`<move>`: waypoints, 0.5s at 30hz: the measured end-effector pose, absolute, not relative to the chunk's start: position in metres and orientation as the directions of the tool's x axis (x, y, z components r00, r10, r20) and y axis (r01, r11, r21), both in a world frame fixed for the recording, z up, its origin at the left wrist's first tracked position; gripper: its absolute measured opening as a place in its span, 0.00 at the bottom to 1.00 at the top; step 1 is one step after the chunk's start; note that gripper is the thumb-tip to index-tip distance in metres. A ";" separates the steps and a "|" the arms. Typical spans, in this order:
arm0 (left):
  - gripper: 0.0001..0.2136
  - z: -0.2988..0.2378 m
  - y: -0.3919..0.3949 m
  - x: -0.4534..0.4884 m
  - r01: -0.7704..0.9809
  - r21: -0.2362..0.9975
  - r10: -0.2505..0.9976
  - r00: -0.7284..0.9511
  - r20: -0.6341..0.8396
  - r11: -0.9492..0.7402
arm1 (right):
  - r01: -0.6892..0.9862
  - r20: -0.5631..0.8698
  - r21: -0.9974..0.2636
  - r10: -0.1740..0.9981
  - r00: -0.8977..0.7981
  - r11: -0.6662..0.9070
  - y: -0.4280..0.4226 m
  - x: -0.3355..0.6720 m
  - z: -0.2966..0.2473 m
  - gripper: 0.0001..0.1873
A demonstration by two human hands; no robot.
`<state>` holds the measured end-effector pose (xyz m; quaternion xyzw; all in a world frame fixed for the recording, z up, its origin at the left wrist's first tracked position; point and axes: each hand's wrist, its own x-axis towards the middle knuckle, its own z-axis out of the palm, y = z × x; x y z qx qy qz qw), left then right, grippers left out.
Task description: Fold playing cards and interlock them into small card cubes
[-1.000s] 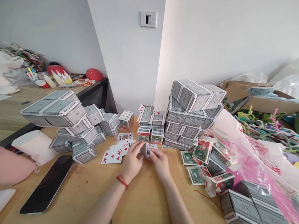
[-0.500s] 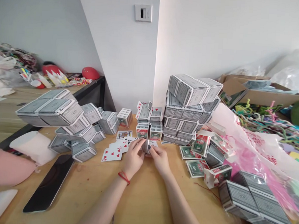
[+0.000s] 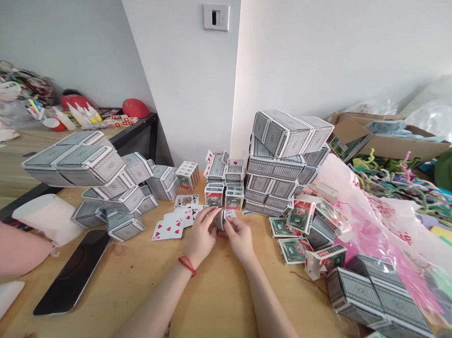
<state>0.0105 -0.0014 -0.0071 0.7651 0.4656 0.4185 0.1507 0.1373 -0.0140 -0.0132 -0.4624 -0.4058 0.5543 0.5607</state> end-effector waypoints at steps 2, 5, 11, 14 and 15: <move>0.29 -0.008 -0.002 0.012 0.592 0.619 0.840 0.207 0.501 -0.515 | -0.246 -0.068 -0.968 0.995 0.072 -0.048 -0.013 0.137 -0.014 0.18; 0.28 -0.008 -0.003 0.013 0.603 0.616 0.841 0.192 0.505 -0.507 | -0.235 -0.085 -0.970 0.991 0.099 -0.060 -0.013 0.136 -0.015 0.17; 0.28 -0.005 -0.005 0.015 0.597 0.616 0.837 0.193 0.512 -0.514 | -0.208 -0.093 -0.976 0.986 0.137 -0.063 -0.015 0.134 -0.014 0.18; 0.28 -0.004 -0.005 0.015 0.588 0.632 0.845 0.190 0.499 -0.505 | -0.201 -0.078 -0.978 0.987 0.141 -0.049 -0.017 0.134 -0.012 0.17; 0.28 -0.004 -0.005 0.015 0.585 0.637 0.848 0.187 0.496 -0.502 | -0.201 -0.072 -0.979 0.988 0.133 -0.044 -0.017 0.134 -0.011 0.17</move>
